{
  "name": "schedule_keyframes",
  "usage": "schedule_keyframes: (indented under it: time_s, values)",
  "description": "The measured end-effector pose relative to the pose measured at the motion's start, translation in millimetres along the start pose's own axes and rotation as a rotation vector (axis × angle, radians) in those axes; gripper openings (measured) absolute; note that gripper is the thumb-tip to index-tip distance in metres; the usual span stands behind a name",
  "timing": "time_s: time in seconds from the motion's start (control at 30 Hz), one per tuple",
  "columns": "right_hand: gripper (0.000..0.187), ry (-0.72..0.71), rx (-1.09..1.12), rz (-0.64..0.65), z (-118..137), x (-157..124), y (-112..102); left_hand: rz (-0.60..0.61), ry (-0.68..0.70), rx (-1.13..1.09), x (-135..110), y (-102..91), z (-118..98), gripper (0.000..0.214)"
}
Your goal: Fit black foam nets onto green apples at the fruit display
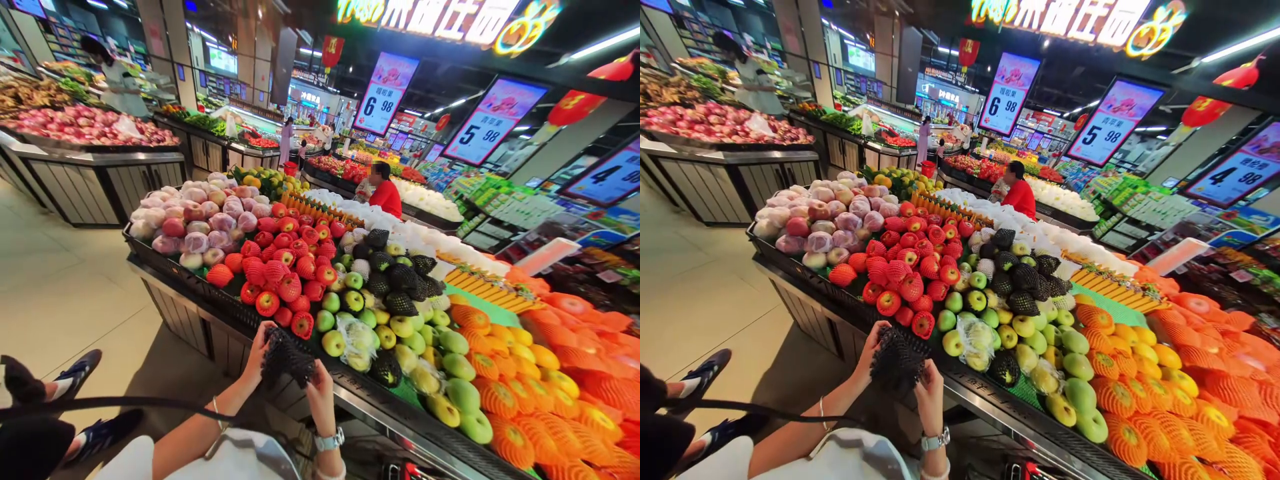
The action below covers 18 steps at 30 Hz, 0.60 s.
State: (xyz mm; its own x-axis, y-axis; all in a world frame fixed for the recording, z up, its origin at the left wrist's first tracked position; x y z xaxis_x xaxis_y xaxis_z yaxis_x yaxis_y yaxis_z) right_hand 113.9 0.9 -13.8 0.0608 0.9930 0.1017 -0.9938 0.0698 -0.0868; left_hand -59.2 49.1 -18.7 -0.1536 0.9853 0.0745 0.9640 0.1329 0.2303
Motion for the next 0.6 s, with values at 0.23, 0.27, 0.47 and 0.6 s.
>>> schedule_keyframes:
  time_s: [0.23,0.27,0.47,0.6]
  values:
    - [0.038,-0.257,-0.213,-0.069,-3,-18,17,0.251,-0.028,0.251,-10,6.8,14,0.024]
    - [0.038,-0.250,-0.212,-0.106,-9,-20,14,0.282,-0.024,0.277,-11,8.2,18,0.026]
    - [0.051,-0.119,-0.201,-0.237,-45,-18,-15,0.077,0.138,0.455,1,-5.8,9,0.028]
    - [0.055,-0.083,-0.134,-0.240,-56,-16,-27,0.249,0.213,0.520,-2,15.0,-11,0.026]
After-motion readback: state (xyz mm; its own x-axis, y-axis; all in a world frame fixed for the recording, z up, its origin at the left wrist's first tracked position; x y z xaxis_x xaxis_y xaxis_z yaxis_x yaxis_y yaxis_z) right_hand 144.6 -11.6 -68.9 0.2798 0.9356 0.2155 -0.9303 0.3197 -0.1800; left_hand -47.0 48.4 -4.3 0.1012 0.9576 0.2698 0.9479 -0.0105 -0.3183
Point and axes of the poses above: each hand's wrist, its own x-axis towards the middle knuckle, its own y-axis out of the palm, z = x × y, the point moved 8 cm from there along x, towards the middle knuckle, and after that the axes turned 3 degrees about y, right-handed, at the moved point
